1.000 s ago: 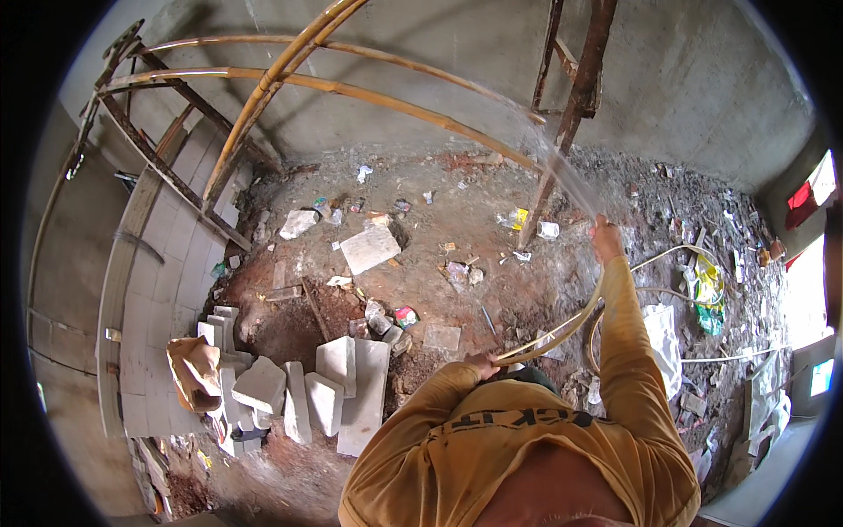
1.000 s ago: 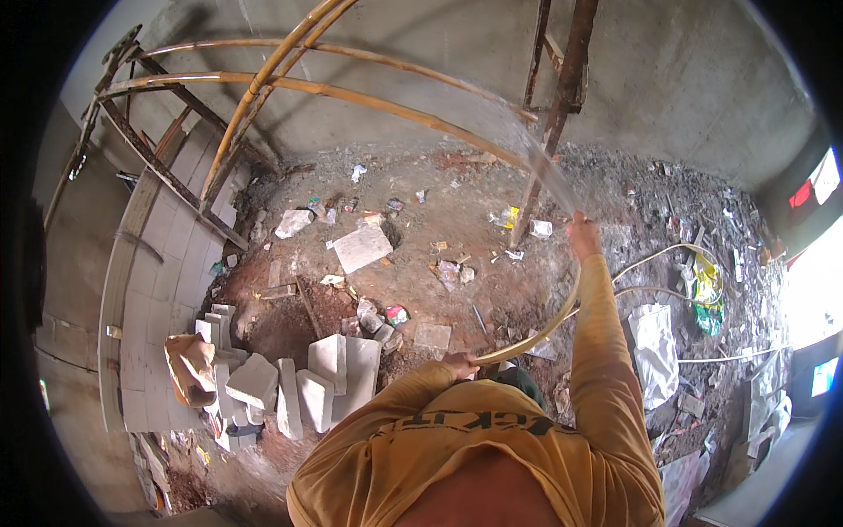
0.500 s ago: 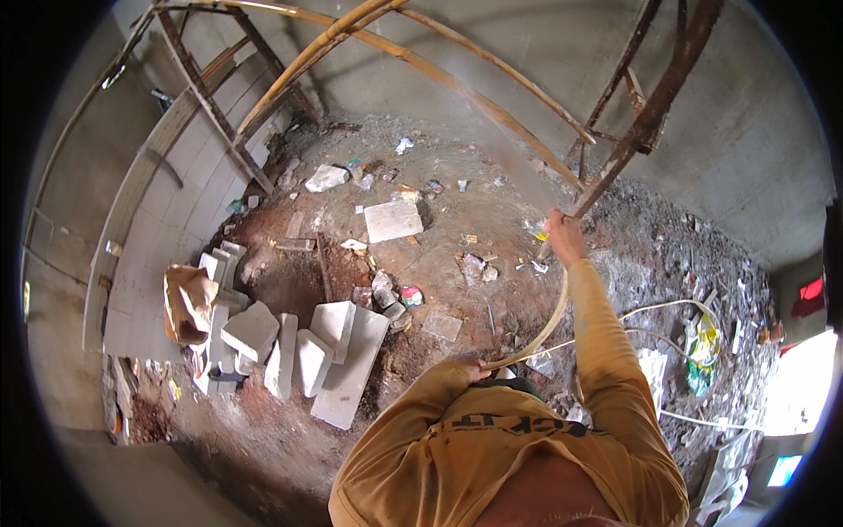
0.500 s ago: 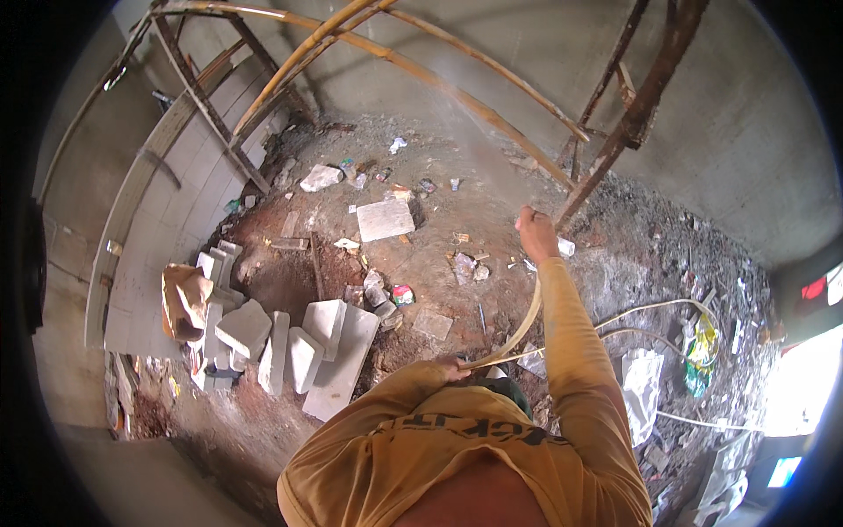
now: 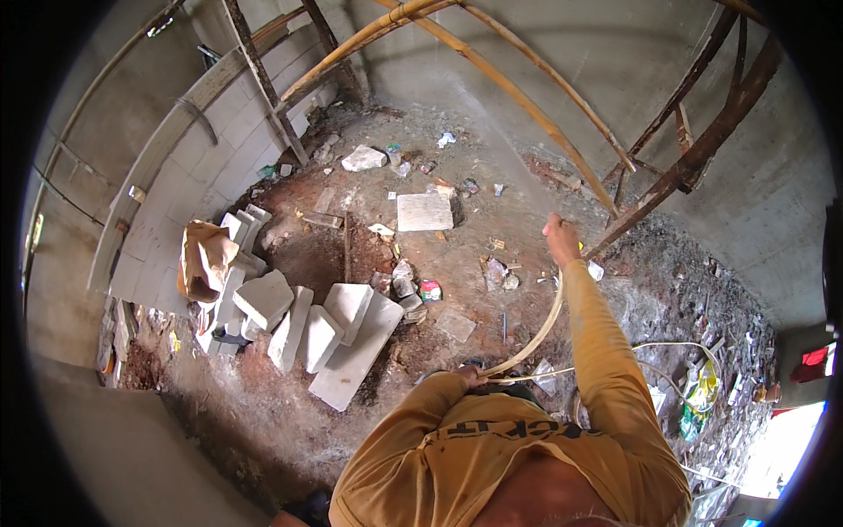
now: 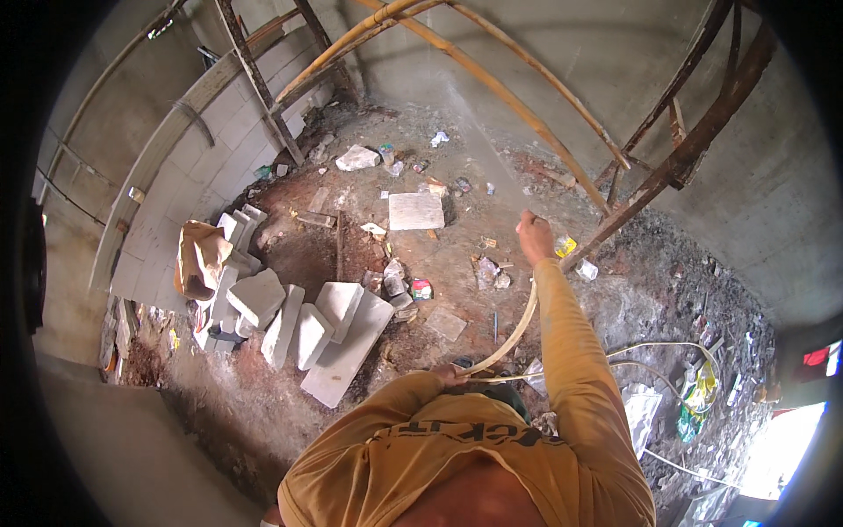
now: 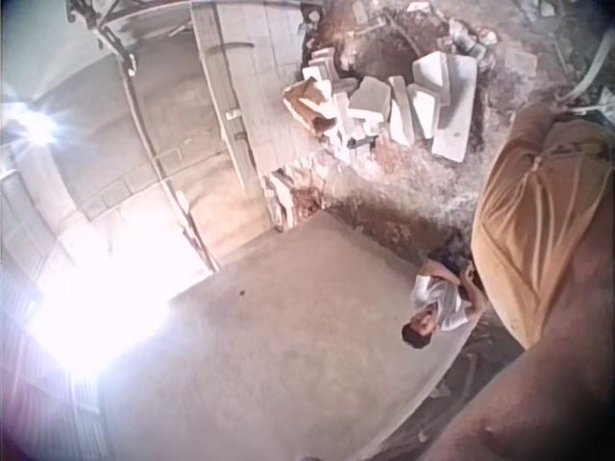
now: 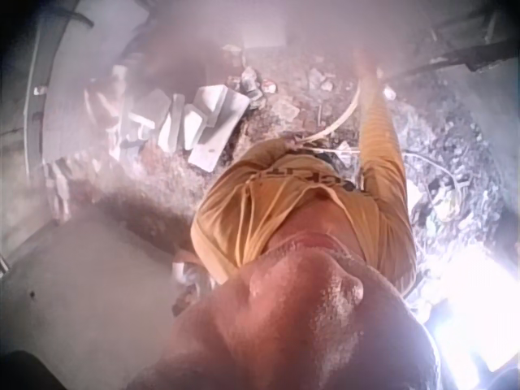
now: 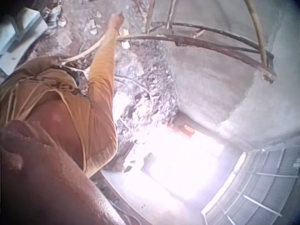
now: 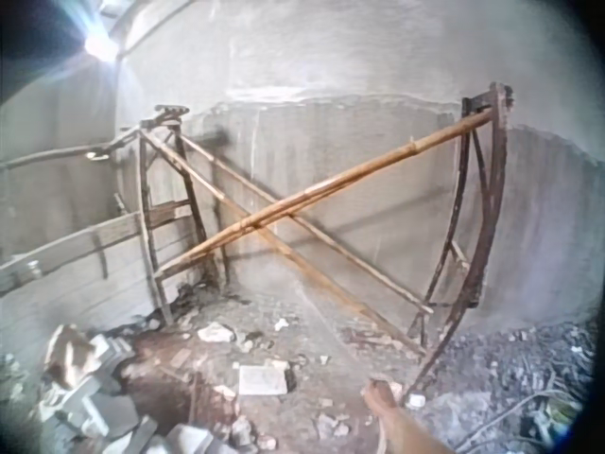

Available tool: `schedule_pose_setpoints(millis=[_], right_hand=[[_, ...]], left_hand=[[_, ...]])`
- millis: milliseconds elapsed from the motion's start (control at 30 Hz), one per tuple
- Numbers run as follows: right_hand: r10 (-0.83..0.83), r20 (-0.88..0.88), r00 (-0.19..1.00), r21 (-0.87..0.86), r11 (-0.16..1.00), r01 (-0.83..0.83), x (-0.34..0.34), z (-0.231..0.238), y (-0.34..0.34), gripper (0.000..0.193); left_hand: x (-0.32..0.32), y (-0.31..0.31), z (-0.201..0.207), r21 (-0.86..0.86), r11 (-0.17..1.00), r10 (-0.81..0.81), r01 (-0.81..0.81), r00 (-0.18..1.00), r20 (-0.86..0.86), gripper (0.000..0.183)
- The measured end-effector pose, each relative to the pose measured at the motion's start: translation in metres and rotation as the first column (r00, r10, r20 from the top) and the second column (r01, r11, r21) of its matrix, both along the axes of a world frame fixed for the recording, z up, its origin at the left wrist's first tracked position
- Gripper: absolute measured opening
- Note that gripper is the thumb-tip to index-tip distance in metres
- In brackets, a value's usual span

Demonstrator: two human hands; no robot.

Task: The person uses a hose to spray water onto a concrete wall and the surrounding floor area in a construction site. They move the hose back and forth to cover different sections of the wall and floor.

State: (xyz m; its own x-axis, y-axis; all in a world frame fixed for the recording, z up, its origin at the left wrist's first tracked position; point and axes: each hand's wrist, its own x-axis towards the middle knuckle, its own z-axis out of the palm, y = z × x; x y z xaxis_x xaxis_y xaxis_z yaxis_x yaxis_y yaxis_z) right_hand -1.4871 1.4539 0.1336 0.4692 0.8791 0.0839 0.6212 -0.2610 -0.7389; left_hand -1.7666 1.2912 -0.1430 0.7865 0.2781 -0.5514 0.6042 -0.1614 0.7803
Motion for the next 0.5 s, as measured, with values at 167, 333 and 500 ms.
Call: schedule_pose_setpoints(millis=[167, 333, 500], right_hand=[[0.139, 0.097, 0.986, 0.022, 0.99, -0.141, -0.038, 0.044, 0.006, 0.026], [0.076, -0.009, 0.997, 0.001, 0.997, -0.076, -0.042, 0.052, 0.012, 0.035], [-0.018, -0.116, 0.993, 0.006, 1.0, 0.018, -0.038, 0.059, 0.01, 0.05]], left_hand=[[0.002, 0.009, 0.034, -0.056, 0.998, 0.024, -0.025, 1.0, -0.003, 0.037], [0.007, 0.01, -0.009, -0.022, 1.0, -0.017, 0.017, 1.0, -0.01, 0.038], [0.013, 0.011, -0.01, 0.035, 0.999, -0.026, 0.025, 0.999, 0.035, 0.037]])
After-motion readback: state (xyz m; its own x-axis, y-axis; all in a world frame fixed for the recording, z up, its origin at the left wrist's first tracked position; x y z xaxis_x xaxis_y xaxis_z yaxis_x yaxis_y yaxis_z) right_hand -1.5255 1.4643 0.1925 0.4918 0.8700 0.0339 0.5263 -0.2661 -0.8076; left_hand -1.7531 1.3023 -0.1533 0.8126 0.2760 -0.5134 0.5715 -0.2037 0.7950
